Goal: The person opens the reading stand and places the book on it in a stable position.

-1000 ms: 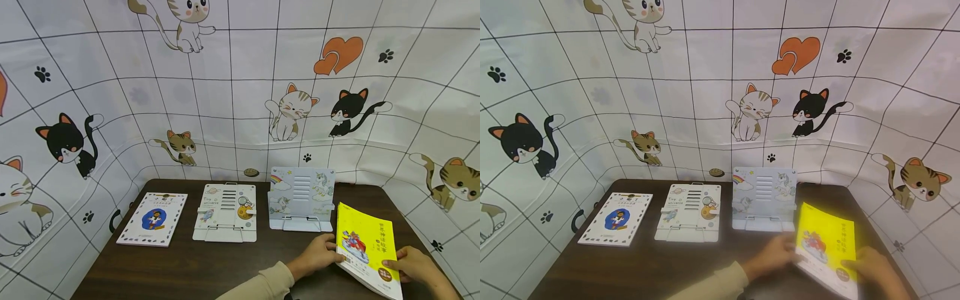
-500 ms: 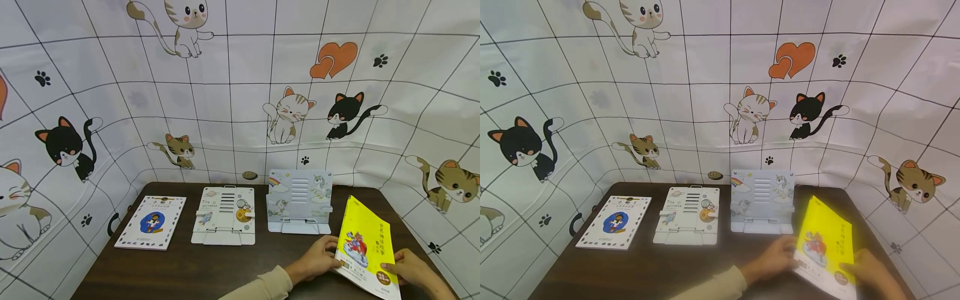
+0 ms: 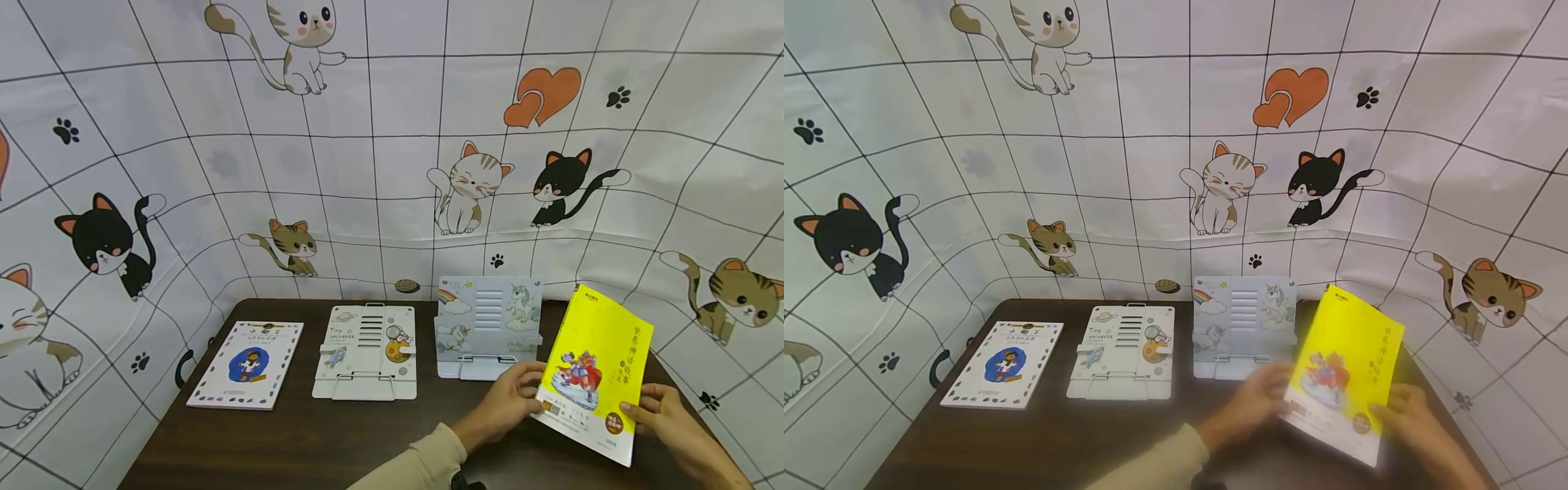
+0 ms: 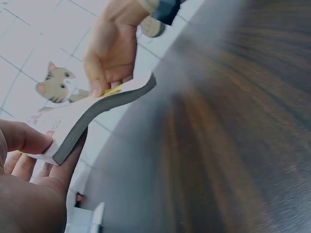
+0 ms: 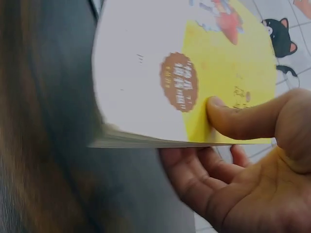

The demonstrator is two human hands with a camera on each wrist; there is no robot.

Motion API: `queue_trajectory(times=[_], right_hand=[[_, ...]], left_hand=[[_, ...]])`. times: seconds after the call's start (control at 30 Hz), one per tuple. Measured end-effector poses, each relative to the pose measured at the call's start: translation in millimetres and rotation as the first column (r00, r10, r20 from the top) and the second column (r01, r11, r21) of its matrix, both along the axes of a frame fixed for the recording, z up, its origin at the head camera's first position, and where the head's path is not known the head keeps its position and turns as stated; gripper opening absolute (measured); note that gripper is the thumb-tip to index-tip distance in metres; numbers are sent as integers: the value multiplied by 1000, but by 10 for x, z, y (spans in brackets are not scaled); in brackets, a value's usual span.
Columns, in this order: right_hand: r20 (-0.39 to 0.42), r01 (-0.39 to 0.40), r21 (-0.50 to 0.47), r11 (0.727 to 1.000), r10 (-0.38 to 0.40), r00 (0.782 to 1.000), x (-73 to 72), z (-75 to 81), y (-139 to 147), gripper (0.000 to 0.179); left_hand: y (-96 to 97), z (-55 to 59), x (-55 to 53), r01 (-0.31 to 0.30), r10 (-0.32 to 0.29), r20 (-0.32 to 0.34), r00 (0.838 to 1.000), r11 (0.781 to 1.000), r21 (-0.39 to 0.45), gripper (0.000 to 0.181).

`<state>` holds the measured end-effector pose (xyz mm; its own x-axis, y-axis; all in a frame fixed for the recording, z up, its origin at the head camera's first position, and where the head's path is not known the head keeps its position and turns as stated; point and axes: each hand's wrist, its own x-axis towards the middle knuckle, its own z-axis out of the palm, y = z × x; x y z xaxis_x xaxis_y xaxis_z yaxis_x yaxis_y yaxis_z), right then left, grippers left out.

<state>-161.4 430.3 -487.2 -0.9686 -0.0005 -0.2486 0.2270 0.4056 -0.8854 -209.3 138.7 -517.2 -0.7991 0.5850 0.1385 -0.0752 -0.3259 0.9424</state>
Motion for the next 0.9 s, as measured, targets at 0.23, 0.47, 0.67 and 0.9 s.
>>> queue_trajectory(times=[0.23, 0.47, 0.67, 0.9], right_hand=[[-149, 40, 42, 998, -33, 988, -27, 59, -91, 59], [-262, -83, -62, 995, 64, 963, -35, 116, -203, 46], [-366, -136, 21, 990, 134, 921, -135, 182, -428, 64], [-472, -21, 87, 996, 59, 880, -298, 263, -681, 63]], left_hand=[[-158, 202, -122, -37, 37, -24, 999, 999, 15, 70], [-361, 335, -271, -94, 97, -96, 991, 995, 37, 70], [-549, 401, -412, -142, 145, -76, 987, 989, 45, 70], [-726, 442, -549, -209, 210, -58, 976, 977, 37, 69]])
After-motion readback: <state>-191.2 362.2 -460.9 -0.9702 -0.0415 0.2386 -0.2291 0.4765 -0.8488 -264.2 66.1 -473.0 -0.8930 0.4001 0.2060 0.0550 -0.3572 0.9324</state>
